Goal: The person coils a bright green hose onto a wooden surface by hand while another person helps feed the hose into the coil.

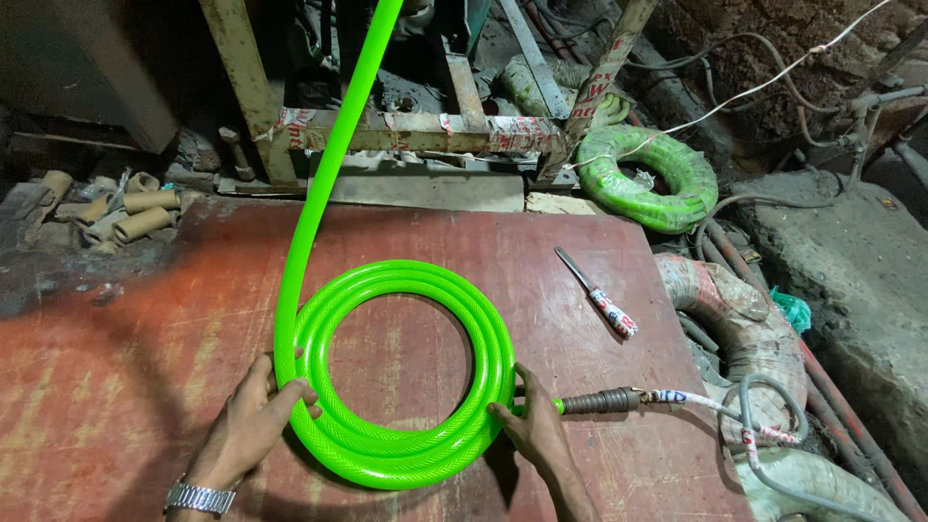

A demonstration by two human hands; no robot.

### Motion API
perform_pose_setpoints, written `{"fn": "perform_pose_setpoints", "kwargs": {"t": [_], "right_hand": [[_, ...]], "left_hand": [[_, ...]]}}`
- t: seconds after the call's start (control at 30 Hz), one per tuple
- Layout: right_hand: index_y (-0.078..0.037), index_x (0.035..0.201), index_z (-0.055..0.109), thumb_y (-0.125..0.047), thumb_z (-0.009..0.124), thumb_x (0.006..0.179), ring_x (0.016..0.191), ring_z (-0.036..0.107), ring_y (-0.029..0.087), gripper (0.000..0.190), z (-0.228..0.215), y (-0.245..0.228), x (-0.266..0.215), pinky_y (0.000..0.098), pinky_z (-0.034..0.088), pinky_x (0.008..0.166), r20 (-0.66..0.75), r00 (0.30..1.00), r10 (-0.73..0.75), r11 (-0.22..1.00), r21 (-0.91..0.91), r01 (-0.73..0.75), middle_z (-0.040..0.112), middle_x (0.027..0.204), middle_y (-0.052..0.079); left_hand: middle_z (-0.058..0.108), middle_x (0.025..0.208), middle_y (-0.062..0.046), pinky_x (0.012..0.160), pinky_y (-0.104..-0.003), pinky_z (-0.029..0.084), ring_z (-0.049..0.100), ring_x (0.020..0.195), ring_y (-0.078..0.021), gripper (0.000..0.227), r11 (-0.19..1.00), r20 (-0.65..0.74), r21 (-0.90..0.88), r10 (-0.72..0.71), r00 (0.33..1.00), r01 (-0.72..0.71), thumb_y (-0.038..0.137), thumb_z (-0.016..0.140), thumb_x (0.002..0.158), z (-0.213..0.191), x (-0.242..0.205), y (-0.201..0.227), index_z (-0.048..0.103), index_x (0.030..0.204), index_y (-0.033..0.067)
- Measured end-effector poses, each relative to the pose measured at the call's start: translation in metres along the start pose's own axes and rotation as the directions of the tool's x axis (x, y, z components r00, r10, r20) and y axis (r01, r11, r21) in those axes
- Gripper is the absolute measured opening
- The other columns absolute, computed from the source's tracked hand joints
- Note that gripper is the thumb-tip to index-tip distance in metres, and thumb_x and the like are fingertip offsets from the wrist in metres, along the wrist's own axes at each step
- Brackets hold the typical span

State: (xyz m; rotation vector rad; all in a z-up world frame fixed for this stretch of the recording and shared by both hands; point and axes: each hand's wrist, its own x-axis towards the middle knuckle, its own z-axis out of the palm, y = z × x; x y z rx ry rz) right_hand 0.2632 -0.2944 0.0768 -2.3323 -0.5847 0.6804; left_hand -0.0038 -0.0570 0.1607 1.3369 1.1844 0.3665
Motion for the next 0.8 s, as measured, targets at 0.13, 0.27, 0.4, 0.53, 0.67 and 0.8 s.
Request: {"fn": "perform_pose_setpoints", "kwargs": {"t": [0.13, 0.27, 0.4, 0.53, 0.67, 0.8], "right_hand": [[-0.024, 0.151, 0.042, -0.025, 0.079, 0.077, 0.101, 0.075, 0.022, 0.082, -0.003, -0.005, -0.005, 0.0376, 0.061, 0.089, 0.008, 1.000, 0.011, 0.999, 0.031, -0.012, 0.068, 0.132, 0.005], [-0.027, 0.151, 0.042, -0.030, 0.079, 0.077, 0.114, 0.070, 0.025, 0.083, 0.000, 0.006, -0.003, 0.0390, 0.055, 0.098, -0.009, 1.000, -0.006, 1.000, 0.011, 0.006, 0.063, 0.141, 0.006], [-0.027, 0.152, 0.039, -0.034, 0.081, 0.074, 0.133, 0.059, 0.024, 0.088, 0.000, 0.003, -0.007, 0.0393, 0.048, 0.108, -0.006, 1.000, 0.019, 1.000, -0.014, -0.019, 0.059, 0.147, 0.005], [-0.024, 0.154, 0.038, -0.034, 0.083, 0.072, 0.125, 0.064, 0.025, 0.094, 0.003, 0.002, -0.012, 0.0378, 0.050, 0.105, -0.010, 1.000, 0.012, 0.999, 0.050, -0.012, 0.068, 0.136, 0.009], [-0.020, 0.154, 0.037, -0.031, 0.085, 0.071, 0.137, 0.056, 0.025, 0.096, 0.007, 0.013, -0.009, 0.0389, 0.045, 0.112, -0.013, 1.000, -0.018, 0.999, 0.045, 0.019, 0.059, 0.147, 0.009], [-0.012, 0.150, 0.044, -0.030, 0.088, 0.069, 0.133, 0.057, 0.025, 0.094, 0.025, 0.034, -0.005, 0.0378, 0.045, 0.111, -0.103, 0.991, -0.083, 0.993, 0.070, 0.090, 0.059, 0.144, 0.013]], "left_hand": [[0.083, 0.090, -0.011, 0.081, -0.035, 0.052, 0.074, 0.084, -0.0227, 0.032, 0.950, -0.035, 0.310, -0.032, 0.999, 0.042, 0.020, 0.064, 0.083, -0.003, 0.009, -0.011, 0.060, 0.113, 0.0106], [0.085, 0.088, -0.015, 0.078, -0.037, 0.057, 0.082, 0.080, -0.0264, 0.037, 0.944, -0.032, 0.323, -0.058, 0.998, 0.066, 0.043, 0.053, 0.098, -0.002, -0.002, 0.003, 0.059, 0.117, 0.0113], [0.088, 0.092, -0.003, 0.091, -0.038, 0.049, 0.078, 0.096, -0.0244, 0.045, 0.882, -0.062, 0.466, -0.049, 0.997, 0.072, 0.052, 0.041, 0.101, -0.009, 0.000, 0.001, 0.060, 0.109, 0.0116], [0.083, 0.104, -0.002, 0.094, -0.040, 0.049, 0.075, 0.102, -0.0268, 0.038, 0.874, -0.125, 0.485, 0.085, 0.989, -0.014, 0.040, 0.055, 0.095, -0.014, 0.018, -0.019, 0.059, 0.125, 0.0183], [0.072, 0.124, -0.009, 0.097, -0.041, 0.049, 0.071, 0.108, -0.0295, 0.062, 0.911, -0.148, 0.410, 0.121, 0.981, -0.051, 0.034, 0.062, 0.090, -0.018, 0.039, -0.041, 0.044, 0.146, 0.0152], [0.073, 0.119, -0.013, 0.093, -0.041, 0.051, 0.072, 0.101, -0.0284, 0.059, 0.931, -0.141, 0.365, 0.076, 0.987, -0.020, 0.045, 0.055, 0.093, -0.015, 0.038, -0.036, 0.050, 0.142, 0.0116]]}}
